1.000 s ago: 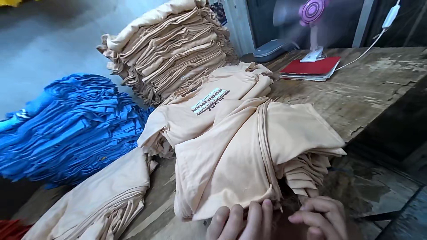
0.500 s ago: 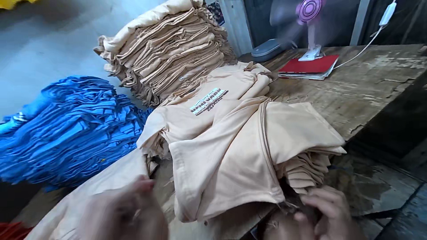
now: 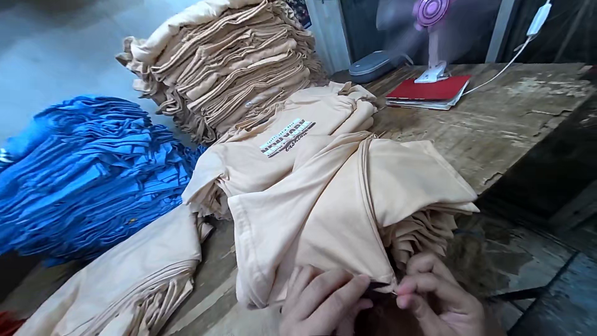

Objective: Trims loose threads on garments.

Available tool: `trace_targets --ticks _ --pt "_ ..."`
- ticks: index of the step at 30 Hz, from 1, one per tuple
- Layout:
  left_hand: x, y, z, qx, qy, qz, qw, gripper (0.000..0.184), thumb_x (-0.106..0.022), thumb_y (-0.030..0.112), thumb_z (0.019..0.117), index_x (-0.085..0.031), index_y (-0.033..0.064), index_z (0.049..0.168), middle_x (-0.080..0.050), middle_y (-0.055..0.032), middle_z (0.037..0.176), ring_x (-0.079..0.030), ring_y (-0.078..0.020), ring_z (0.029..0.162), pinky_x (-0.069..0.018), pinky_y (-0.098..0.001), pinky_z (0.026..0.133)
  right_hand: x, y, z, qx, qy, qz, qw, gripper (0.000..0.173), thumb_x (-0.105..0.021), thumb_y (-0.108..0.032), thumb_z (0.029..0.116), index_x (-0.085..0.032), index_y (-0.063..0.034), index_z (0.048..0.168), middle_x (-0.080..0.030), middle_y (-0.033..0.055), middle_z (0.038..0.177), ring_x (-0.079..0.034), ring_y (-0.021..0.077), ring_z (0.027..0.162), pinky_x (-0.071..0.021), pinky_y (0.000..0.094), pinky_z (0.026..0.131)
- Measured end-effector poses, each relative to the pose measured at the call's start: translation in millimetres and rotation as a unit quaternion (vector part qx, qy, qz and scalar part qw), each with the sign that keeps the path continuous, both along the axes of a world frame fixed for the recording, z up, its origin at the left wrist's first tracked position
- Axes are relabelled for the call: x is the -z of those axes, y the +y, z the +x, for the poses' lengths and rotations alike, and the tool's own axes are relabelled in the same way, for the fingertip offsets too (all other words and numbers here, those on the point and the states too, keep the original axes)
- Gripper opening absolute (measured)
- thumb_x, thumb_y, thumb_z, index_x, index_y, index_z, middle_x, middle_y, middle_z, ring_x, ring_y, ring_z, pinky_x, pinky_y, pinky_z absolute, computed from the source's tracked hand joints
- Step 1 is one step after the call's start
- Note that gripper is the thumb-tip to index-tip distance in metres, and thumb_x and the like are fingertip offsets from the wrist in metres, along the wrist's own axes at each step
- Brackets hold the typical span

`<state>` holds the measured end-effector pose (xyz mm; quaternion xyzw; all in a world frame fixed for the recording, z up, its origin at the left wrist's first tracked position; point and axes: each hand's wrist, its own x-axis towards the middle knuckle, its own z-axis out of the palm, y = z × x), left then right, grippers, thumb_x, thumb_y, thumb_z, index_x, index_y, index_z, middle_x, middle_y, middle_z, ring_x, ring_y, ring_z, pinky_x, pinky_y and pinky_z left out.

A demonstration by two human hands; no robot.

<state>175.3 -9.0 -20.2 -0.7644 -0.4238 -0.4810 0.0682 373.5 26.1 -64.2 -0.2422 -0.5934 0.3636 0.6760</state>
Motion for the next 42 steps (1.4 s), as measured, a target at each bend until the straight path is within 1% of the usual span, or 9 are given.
trace_targets --ticks 17,22,26,28,31,35,38,40,42 --pt "2.7 8.4 9.7 -0.027 0.048 0.042 0.998 0.020 -0.073 0.028 0.0957 -0.075 0.0253 0.115 -0.070 0.0051 0.106 -0.060 -0.0101 0.090 -0.0456 -0.0308 0.081 5.6 -3.9 -2.3 0.071 0.012 0.021 0.997 0.008 -0.078 -0.032 0.0915 -0.078 -0.0244 0.095 -0.060 -0.0108 0.098 -0.058 -0.0028 0.094 -0.0485 0.0108 0.080" --pt "-4.1 8.1 18.4 -0.062 0.075 0.061 0.993 0.012 -0.072 0.024 0.0954 -0.077 0.0216 0.106 -0.072 0.0022 0.097 -0.060 -0.0112 0.081 -0.0451 -0.0297 0.074 6.5 -7.0 -1.9 0.104 -0.056 0.051 0.992 0.009 -0.077 -0.036 0.0924 -0.076 -0.0266 0.094 -0.060 -0.0118 0.097 -0.056 0.0006 0.102 -0.0462 0.0182 0.092" --pt "-1.0 6.6 3.8 -0.091 0.090 0.003 0.992 0.032 -0.072 0.039 0.0945 -0.069 0.0206 0.121 -0.066 -0.0015 0.100 -0.061 -0.0144 0.088 -0.0477 -0.0348 0.080 23.0 -3.3 3.6 0.250 -0.146 0.066 0.955 0.017 -0.078 -0.038 0.0894 -0.071 -0.0261 0.100 -0.059 -0.0082 0.103 -0.057 0.0060 0.106 -0.0452 0.0282 0.098" --pt "7.7 10.5 -8.0 -0.080 0.093 0.009 0.992 0.015 -0.070 0.025 0.0919 -0.075 0.0215 0.106 -0.065 0.0006 0.085 -0.059 -0.0132 0.080 -0.0459 -0.0330 0.075 26.2 -2.2 1.1 0.302 -0.196 0.107 0.927 0.036 -0.080 -0.046 0.0854 -0.066 -0.0257 0.111 -0.060 -0.0063 0.110 -0.057 0.0088 0.111 -0.0452 0.0340 0.102" --pt "2.7 9.3 -14.7 -0.014 0.043 -0.020 0.999 0.011 -0.068 0.017 0.0937 -0.075 0.0209 0.101 -0.066 0.0031 0.091 -0.061 -0.0095 0.087 -0.0500 -0.0284 0.080 14.2 -0.4 -16.0 0.299 -0.204 0.160 0.918 0.039 -0.080 -0.044 0.0862 -0.063 -0.0286 0.117 -0.057 -0.0068 0.117 -0.055 0.0087 0.115 -0.0436 0.0336 0.104" --pt "-21.6 9.7 -14.7 0.039 -0.034 -0.078 0.996 0.008 -0.064 0.013 0.0970 -0.070 0.0135 0.101 -0.072 0.0029 0.097 -0.066 -0.0044 0.085 -0.0561 -0.0230 0.076 -16.6 15.1 -32.8 0.090 -0.037 0.130 0.987 0.010 -0.068 -0.011 0.0986 -0.075 -0.0152 0.104 -0.075 -0.0014 0.104 -0.071 0.0093 0.101 -0.0610 0.0267 0.090" --pt "-28.6 18.7 -17.6 0.065 -0.112 -0.129 0.983 0.011 -0.060 0.011 0.1009 -0.067 0.0064 0.107 -0.069 0.0023 0.091 -0.062 -0.0002 0.074 -0.0537 -0.0156 0.064 -28.7 29.8 -39.3 0.012 0.019 0.082 0.996 0.027 -0.065 -0.028 0.1016 -0.067 -0.0112 0.122 -0.069 -0.0016 0.100 -0.067 0.0050 0.089 -0.0587 0.0224 0.078" --pt "-30.6 23.5 -17.2 0.065 -0.150 -0.154 0.974 0.014 -0.062 0.010 0.1002 -0.066 0.0052 0.112 -0.069 0.0026 0.087 -0.063 -0.0023 0.070 -0.0537 -0.0176 0.060 -25.9 29.5 -35.5 0.101 -0.108 0.146 0.978 0.043 -0.074 -0.045 0.0938 -0.067 -0.0201 0.128 -0.064 -0.0030 0.111 -0.062 0.0038 0.100 -0.0538 0.0209 0.086" --pt "-31.9 22.7 -16.3 0.071 -0.173 -0.180 0.966 0.018 -0.064 0.008 0.0978 -0.065 0.0049 0.116 -0.070 0.0017 0.084 -0.063 -0.0048 0.067 -0.0539 -0.0196 0.057 -16.5 20.8 -25.3 0.215 -0.179 0.214 0.936 0.019 -0.073 -0.034 0.0946 -0.074 -0.0304 0.113 -0.068 -0.0073 0.103 -0.060 0.0075 0.098 -0.0414 0.0339 0.097"
